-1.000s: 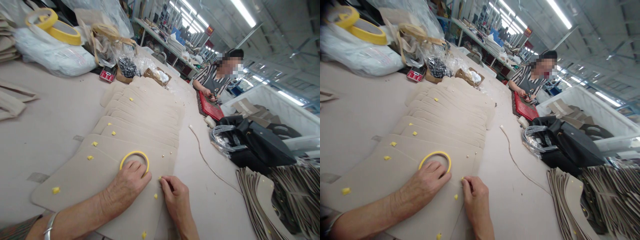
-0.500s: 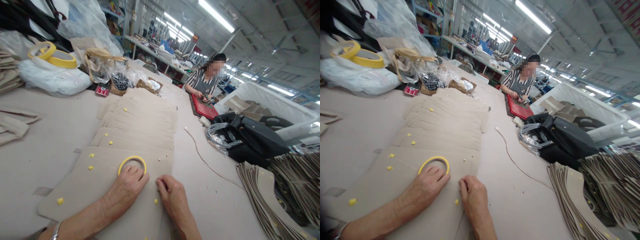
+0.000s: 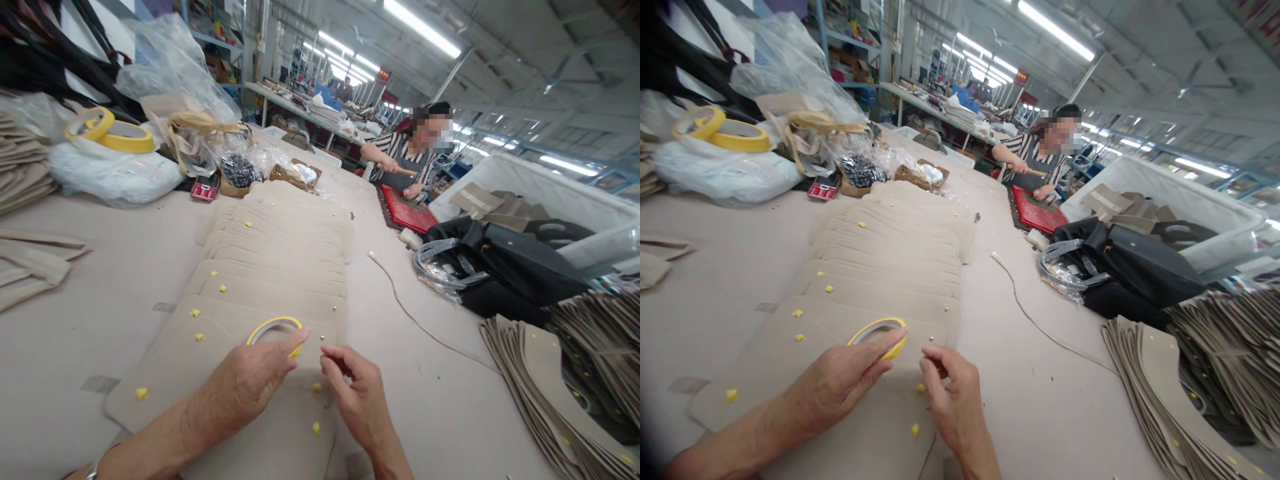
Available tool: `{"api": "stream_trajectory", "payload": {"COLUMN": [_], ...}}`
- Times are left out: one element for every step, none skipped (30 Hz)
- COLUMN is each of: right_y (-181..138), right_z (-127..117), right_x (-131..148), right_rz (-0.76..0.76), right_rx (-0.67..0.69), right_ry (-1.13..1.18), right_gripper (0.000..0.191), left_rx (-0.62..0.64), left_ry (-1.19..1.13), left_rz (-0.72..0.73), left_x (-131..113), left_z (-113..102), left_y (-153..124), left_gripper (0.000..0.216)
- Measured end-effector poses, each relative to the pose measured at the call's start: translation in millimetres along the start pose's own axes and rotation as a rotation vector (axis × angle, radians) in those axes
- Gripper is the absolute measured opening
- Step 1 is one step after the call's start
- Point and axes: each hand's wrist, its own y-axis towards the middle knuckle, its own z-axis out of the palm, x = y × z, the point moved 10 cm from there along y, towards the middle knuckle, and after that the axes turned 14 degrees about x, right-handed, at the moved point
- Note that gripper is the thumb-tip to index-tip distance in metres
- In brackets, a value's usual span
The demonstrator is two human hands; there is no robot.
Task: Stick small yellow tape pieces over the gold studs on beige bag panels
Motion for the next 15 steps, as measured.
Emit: {"api": "stream_trajectory", "payload": {"right_y": [0.8,1.6,2.2,3.0,3.8,4.9,5.8,6.3,6.3,5.4,3.7,1.6,-1.5,-3.8,-1.3], "right_z": [2.4,5.6,9.0,12.2,15.0,17.4,19.8,22.1,24.7,27.0,29.0,30.3,30.5,28.9,26.2], "right_x": [11.1,22.6,33.4,42.5,49.1,53.3,55.5,56.0,55.0,53.3,51.5,48.9,47.4,44.7,37.1], "right_rz": [-0.071,-0.142,-0.207,-0.261,-0.302,-0.33,-0.353,-0.371,-0.386,-0.403,-0.424,-0.442,-0.47,-0.479,-0.427], "right_rx": [0.004,0.016,0.031,0.042,0.049,0.051,0.048,0.037,0.017,-0.016,-0.064,-0.123,-0.195,-0.271,-0.309], "right_ry": [-0.005,-0.031,-0.073,-0.117,-0.158,-0.19,-0.215,-0.236,-0.257,-0.286,-0.326,-0.371,-0.424,-0.475,-0.502], "right_gripper": [0.017,0.018,0.019,0.02,0.021,0.022,0.022,0.022,0.021,0.02,0.019,0.019,0.02,0.021,0.021], "left_rx": [0.004,0.012,0.024,0.033,0.038,0.035,0.027,0.01,-0.014,-0.038,-0.064,-0.082,-0.096,-0.096,-0.102], "left_ry": [0.02,0.037,0.048,0.054,0.057,0.059,0.061,0.065,0.071,0.074,0.078,0.078,0.084,0.103,0.138], "left_rz": [-0.008,-0.017,-0.019,-0.018,-0.014,-0.01,-0.005,0.001,0.005,0.007,0.017,0.029,0.048,0.087,0.113], "left_x": [0.1,0.2,-0.3,-1.4,-2.7,-4.1,-5.5,-6.9,-8.0,-8.3,-8.6,-8.2,-7.4,-7.6,-6.1], "left_z": [1.4,3.4,5.9,7.9,9.3,9.6,9.0,7.5,5.4,3.6,2.4,3.1,5.3,10.2,15.7], "left_y": [0.0,0.0,0.1,0.3,0.5,0.8,1.2,1.4,1.4,1.2,0.7,0.5,0.6,1.5,3.1], "left_gripper": [0.042,0.041,0.041,0.04,0.039,0.039,0.038,0.037,0.035,0.034,0.033,0.033,0.033,0.032,0.032]}}
